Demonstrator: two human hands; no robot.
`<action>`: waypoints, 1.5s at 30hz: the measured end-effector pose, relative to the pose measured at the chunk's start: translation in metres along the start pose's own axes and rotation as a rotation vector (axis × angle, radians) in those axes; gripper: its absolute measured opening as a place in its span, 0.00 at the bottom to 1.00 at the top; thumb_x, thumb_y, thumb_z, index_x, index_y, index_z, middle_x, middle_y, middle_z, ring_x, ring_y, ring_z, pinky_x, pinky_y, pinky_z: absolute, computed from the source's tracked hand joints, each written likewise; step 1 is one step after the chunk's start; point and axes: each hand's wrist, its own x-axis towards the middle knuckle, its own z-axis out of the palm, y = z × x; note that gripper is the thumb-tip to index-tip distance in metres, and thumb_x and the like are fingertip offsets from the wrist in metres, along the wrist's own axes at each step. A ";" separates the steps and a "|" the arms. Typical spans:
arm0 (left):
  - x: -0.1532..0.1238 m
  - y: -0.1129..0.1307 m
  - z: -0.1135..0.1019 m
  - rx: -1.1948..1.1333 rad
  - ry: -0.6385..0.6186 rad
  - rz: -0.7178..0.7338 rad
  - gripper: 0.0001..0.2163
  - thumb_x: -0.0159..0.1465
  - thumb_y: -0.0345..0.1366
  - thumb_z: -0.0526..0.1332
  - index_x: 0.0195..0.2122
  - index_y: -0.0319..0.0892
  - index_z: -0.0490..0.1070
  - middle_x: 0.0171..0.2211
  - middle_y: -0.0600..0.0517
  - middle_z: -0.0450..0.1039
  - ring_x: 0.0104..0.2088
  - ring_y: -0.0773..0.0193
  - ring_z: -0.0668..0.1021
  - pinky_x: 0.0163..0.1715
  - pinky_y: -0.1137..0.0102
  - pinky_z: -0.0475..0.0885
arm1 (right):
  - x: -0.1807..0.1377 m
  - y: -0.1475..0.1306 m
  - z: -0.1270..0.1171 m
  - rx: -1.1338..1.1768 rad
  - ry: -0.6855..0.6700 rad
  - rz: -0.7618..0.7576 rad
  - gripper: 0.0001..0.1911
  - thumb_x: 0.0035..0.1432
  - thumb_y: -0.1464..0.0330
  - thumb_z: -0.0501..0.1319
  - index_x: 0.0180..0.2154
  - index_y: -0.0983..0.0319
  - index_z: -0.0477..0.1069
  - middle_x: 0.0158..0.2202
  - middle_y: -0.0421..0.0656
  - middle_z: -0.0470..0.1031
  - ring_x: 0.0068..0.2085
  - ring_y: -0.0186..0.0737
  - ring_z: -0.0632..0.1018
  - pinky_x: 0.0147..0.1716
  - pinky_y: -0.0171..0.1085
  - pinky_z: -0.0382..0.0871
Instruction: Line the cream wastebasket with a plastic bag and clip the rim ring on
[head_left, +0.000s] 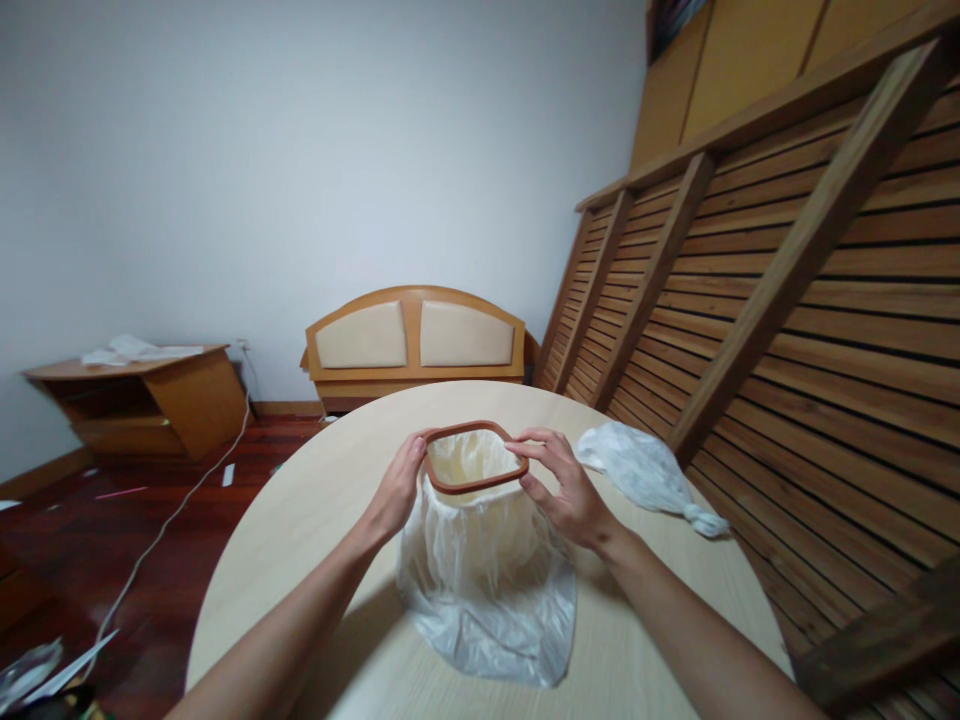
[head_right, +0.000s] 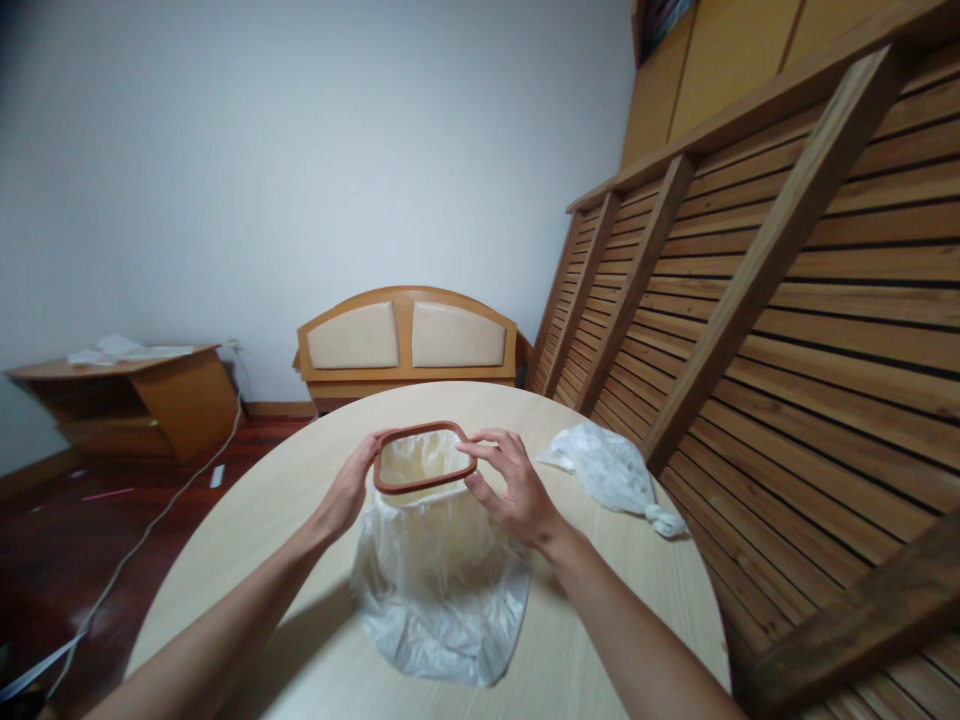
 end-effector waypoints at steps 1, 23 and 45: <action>0.000 0.001 0.000 0.004 0.000 0.000 0.20 0.70 0.49 0.50 0.50 0.44 0.75 0.50 0.46 0.76 0.54 0.54 0.74 0.60 0.62 0.62 | 0.000 0.000 0.000 0.001 -0.017 0.002 0.16 0.67 0.61 0.57 0.55 0.54 0.71 0.53 0.48 0.71 0.56 0.50 0.70 0.56 0.54 0.66; 0.000 -0.005 -0.001 0.097 -0.032 0.011 0.21 0.70 0.49 0.48 0.51 0.39 0.70 0.51 0.44 0.74 0.54 0.53 0.73 0.58 0.58 0.64 | -0.005 0.011 -0.002 -0.007 -0.136 -0.067 0.21 0.64 0.58 0.58 0.56 0.55 0.68 0.57 0.50 0.68 0.60 0.52 0.66 0.60 0.55 0.61; 0.001 -0.007 -0.005 0.204 -0.004 0.076 0.22 0.70 0.47 0.50 0.58 0.40 0.68 0.59 0.42 0.70 0.61 0.53 0.70 0.64 0.54 0.60 | -0.001 -0.024 0.012 -0.107 -0.047 -0.233 0.14 0.67 0.66 0.58 0.53 0.55 0.71 0.56 0.46 0.73 0.63 0.49 0.65 0.60 0.54 0.64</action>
